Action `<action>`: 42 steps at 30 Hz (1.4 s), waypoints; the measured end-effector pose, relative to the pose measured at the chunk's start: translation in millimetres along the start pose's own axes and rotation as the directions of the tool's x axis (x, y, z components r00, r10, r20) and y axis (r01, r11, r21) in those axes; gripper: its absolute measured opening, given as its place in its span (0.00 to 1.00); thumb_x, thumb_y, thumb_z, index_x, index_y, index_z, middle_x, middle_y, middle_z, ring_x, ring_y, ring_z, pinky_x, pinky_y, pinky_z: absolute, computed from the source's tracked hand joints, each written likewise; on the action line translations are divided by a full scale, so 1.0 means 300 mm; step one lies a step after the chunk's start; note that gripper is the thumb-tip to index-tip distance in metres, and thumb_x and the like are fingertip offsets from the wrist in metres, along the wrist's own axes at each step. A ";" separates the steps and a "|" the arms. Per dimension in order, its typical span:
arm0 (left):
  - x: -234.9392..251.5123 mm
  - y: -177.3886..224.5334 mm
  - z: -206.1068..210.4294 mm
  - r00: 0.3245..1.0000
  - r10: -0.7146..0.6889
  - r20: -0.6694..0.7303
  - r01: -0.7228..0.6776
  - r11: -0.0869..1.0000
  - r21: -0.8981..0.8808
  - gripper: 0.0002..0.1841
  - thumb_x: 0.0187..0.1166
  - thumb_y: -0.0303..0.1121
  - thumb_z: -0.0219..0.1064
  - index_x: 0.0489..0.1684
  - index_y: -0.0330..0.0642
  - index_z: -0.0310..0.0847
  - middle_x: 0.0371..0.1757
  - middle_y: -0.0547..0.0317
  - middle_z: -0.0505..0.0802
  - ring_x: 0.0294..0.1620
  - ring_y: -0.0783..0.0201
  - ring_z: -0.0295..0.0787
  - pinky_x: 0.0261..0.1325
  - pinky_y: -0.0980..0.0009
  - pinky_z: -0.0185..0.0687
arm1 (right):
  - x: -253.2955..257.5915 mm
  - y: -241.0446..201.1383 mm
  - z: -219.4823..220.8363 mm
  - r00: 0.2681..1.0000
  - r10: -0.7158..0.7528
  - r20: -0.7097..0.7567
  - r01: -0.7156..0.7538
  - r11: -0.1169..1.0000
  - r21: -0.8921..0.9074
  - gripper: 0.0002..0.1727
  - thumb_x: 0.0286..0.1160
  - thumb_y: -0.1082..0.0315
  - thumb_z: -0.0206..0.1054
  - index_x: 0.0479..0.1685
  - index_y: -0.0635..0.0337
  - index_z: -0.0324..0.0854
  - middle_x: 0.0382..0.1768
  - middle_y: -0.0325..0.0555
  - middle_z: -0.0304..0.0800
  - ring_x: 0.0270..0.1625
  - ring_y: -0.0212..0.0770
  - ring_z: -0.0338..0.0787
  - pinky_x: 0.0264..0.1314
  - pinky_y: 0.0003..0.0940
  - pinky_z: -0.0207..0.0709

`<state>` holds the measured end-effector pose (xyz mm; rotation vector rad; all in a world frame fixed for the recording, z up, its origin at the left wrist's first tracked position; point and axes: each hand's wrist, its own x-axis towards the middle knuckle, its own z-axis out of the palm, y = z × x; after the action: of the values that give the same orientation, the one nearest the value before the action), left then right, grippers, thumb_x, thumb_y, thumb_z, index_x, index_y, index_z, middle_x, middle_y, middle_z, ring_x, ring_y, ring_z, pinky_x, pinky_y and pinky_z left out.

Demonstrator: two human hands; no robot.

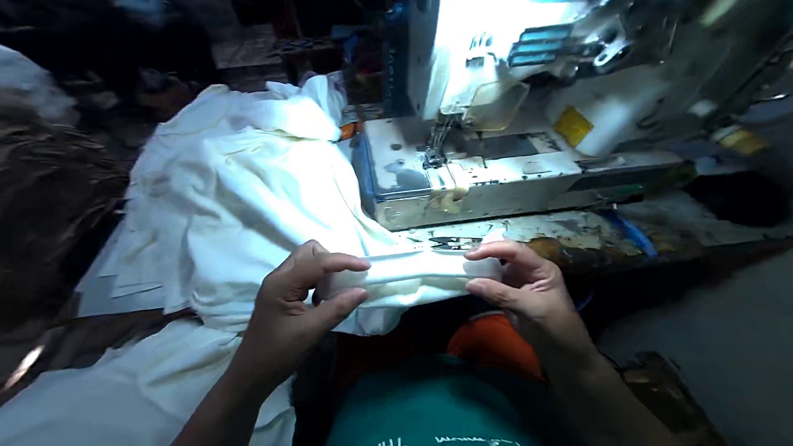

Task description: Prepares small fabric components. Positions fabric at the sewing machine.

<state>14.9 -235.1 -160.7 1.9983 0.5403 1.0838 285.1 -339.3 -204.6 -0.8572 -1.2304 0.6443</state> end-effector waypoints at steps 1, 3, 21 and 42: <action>-0.002 0.004 0.009 0.999 0.044 -0.027 -0.042 0.997 0.070 0.12 0.73 0.38 0.76 0.53 0.60 0.93 0.36 0.75 0.83 0.35 0.83 0.79 0.38 0.89 0.77 | -0.003 -0.006 0.005 0.999 -0.026 -0.018 0.024 0.996 -0.089 0.16 0.67 0.67 0.80 0.56 0.48 0.93 0.54 0.31 0.94 0.56 0.26 0.91 0.60 0.22 0.86; 0.002 -0.005 0.029 0.978 0.182 -0.103 -0.156 0.962 0.223 0.09 0.75 0.37 0.75 0.49 0.54 0.94 0.36 0.73 0.83 0.35 0.84 0.78 0.38 0.90 0.74 | -0.013 -0.004 0.019 0.991 -0.113 -0.078 0.086 0.954 -0.288 0.14 0.68 0.67 0.78 0.53 0.49 0.96 0.52 0.34 0.94 0.55 0.25 0.90 0.61 0.20 0.84; 0.815 -0.363 0.257 0.973 0.061 0.222 -0.195 0.729 0.656 0.22 0.75 0.43 0.73 0.59 0.35 0.85 0.54 0.42 0.93 0.61 0.48 0.90 0.66 0.44 0.79 | 0.245 0.181 -0.042 0.922 0.387 0.006 -0.372 0.883 0.285 0.25 0.83 0.73 0.47 0.17 0.54 0.83 0.19 0.32 0.89 0.26 0.27 0.90 0.37 0.26 0.88; 0.862 -0.274 0.278 0.971 -0.216 0.103 0.058 0.629 0.775 0.26 0.75 0.43 0.74 0.64 0.30 0.82 0.62 0.31 0.89 0.69 0.34 0.84 0.68 0.32 0.72 | 0.224 0.220 -0.013 0.974 0.186 -0.128 -0.196 0.978 -0.069 0.24 0.87 0.68 0.53 0.17 0.56 0.82 0.19 0.31 0.88 0.26 0.24 0.89 0.37 0.21 0.86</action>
<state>225.7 -48.6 -123.1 2.6951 1.1884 0.5698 306.0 -249.7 -224.6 -1.0770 -1.0788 0.6898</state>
